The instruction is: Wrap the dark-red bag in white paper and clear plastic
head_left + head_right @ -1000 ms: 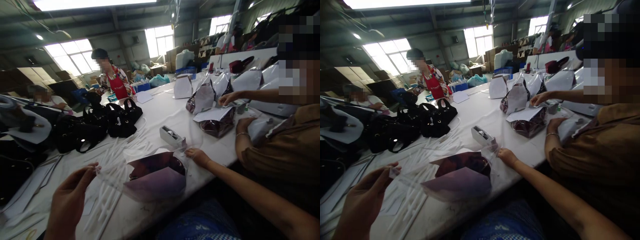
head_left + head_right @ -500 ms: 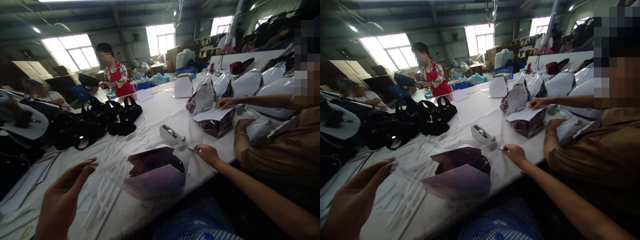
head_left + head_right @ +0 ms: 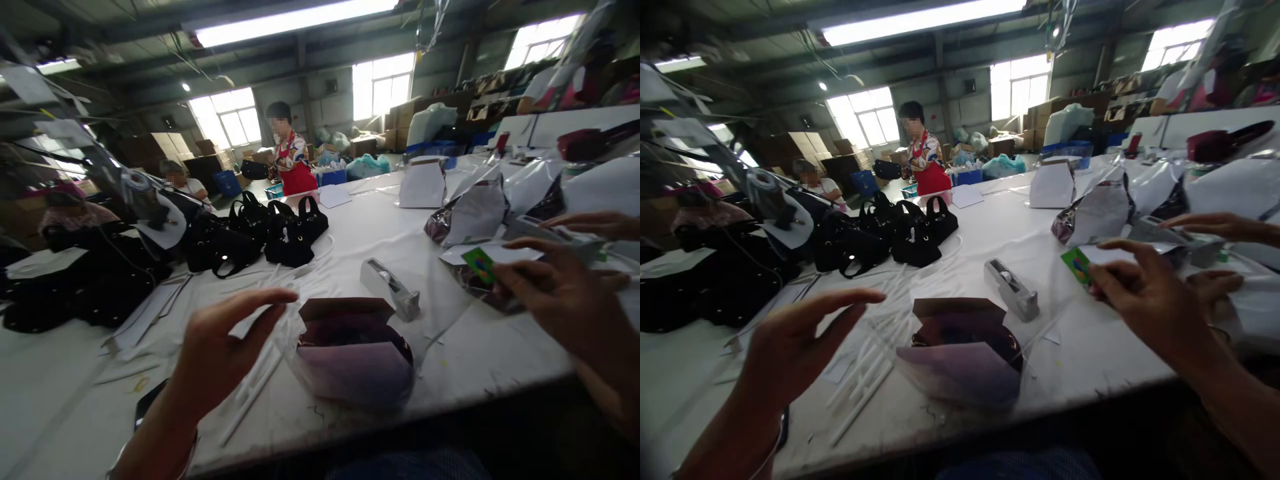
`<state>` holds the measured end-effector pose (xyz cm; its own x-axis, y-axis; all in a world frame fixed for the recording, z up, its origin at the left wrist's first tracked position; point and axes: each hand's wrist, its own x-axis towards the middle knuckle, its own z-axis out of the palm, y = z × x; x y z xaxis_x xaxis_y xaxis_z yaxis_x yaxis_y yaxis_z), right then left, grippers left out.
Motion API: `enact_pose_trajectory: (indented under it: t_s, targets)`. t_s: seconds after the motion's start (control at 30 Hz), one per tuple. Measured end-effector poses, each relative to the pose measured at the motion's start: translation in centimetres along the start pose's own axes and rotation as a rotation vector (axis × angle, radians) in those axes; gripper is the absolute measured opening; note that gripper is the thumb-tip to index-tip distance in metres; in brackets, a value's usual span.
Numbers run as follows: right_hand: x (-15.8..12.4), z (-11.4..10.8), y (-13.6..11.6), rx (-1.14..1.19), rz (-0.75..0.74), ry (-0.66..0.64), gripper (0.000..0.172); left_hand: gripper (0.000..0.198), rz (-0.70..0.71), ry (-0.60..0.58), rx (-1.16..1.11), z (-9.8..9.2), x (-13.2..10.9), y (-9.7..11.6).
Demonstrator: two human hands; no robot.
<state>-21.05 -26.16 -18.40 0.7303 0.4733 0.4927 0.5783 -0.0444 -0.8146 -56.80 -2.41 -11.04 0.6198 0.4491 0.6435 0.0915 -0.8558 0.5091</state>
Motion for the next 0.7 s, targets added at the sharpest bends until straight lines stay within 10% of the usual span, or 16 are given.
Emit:
enact_pose_trajectory:
  t_s: [0.23, 0.43, 0.7]
  targets:
    - [4.6, 3.6, -12.6, 0.249, 0.069, -0.562, 0.037, 0.008, 0.038, -0.555, -0.231, 5.7, 6.7, -0.2]
    - [4.6, 8.2, -12.3, 0.408, 0.317, -1.039, 0.037, 0.016, 0.217, -0.789, -0.066, 5.9, 6.4, -1.1]
    - [3.0, 12.6, -10.4, 0.123, 0.249, -0.972, 0.022, 0.025, 0.136, -1.029, 0.26, 4.7, 6.1, 0.7]
